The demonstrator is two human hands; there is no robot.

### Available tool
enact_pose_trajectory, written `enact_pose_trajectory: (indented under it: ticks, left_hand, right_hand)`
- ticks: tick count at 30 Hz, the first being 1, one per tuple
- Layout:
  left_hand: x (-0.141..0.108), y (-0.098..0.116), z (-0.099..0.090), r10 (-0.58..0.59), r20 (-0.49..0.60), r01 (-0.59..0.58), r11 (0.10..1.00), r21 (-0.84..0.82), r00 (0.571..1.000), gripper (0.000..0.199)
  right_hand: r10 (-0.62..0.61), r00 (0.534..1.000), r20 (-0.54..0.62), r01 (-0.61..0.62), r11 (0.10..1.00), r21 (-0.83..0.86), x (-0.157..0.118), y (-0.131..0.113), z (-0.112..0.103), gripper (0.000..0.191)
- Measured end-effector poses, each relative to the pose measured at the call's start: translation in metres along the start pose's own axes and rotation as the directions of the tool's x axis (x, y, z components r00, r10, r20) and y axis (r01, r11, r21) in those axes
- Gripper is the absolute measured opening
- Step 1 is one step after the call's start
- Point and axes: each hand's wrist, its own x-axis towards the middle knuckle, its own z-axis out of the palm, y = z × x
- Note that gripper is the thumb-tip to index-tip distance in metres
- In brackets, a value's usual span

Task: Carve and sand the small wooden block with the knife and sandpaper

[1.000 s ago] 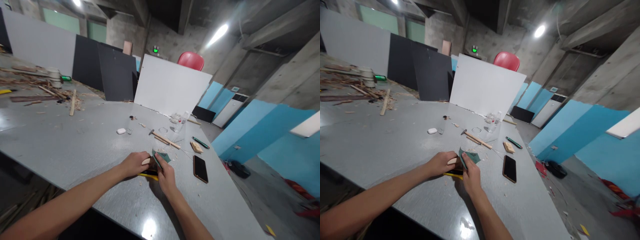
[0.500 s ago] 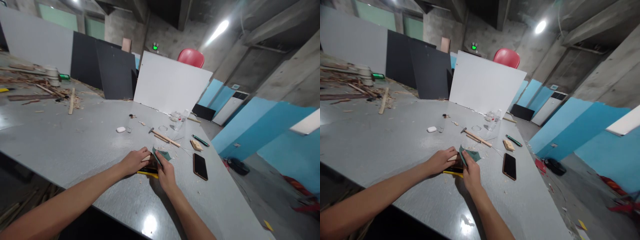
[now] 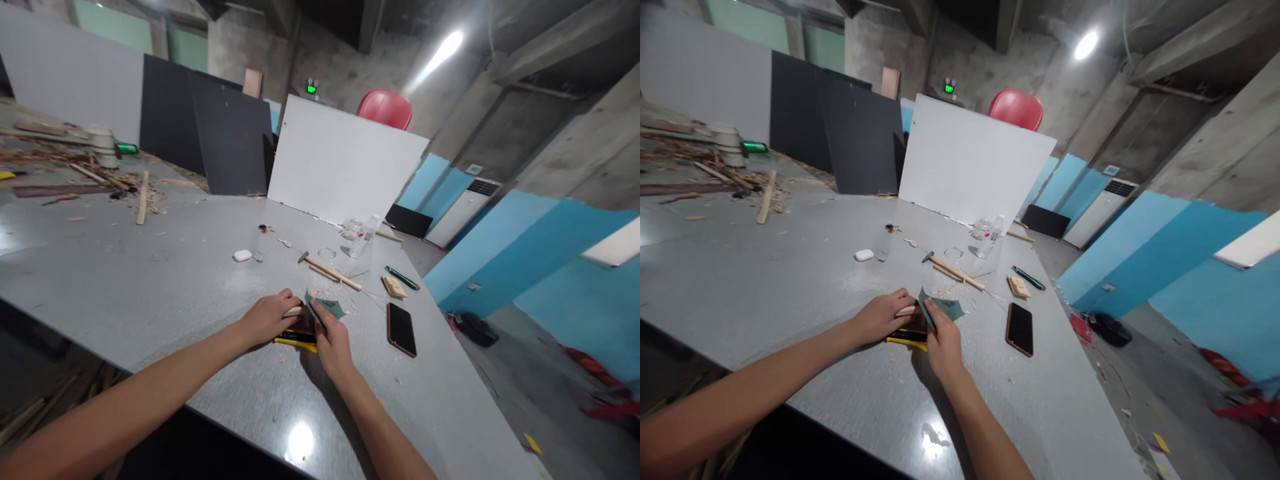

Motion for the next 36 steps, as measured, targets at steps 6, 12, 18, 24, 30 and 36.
enact_pose_trajectory:
  ticks: [6, 12, 18, 24, 30, 36]
  left_hand:
    - [0.000, -0.002, 0.001, -0.008, 0.003, 0.008, 1.000, -0.023, 1.000, 0.014]
    - [-0.001, -0.004, 0.004, -0.011, -0.018, 0.010, 0.999, -0.033, 1.000, 0.012]
    - [-0.002, -0.002, -0.002, -0.001, -0.005, 0.001, 0.998, -0.064, 1.000, 0.013]
    - [-0.002, 0.000, -0.005, -0.004, -0.003, 0.004, 0.997, -0.077, 1.000, 0.012]
    - [0.000, 0.002, -0.006, 0.018, 0.005, -0.018, 0.993, -0.113, 1.000, 0.015]
    - [0.000, 0.004, -0.003, 0.035, 0.029, -0.033, 0.996, -0.080, 0.999, 0.019]
  right_hand:
    - [0.031, 1.000, 0.002, -0.031, 0.999, 0.011, 0.000, -0.001, 0.001, 0.058]
    - [0.021, 1.000, -0.003, -0.021, 1.000, 0.023, -0.001, 0.002, 0.001, 0.057]
    - [0.028, 1.000, 0.001, -0.028, 1.000, -0.007, -0.001, 0.000, 0.001, 0.054]
    - [0.025, 1.000, -0.003, -0.025, 1.000, -0.016, -0.001, 0.001, 0.000, 0.054]
    - [0.041, 0.998, 0.036, -0.040, 0.999, -0.026, -0.001, 0.000, 0.002, 0.052]
    - [0.048, 0.997, 0.059, -0.047, 0.999, -0.024, -0.002, -0.004, 0.003, 0.055]
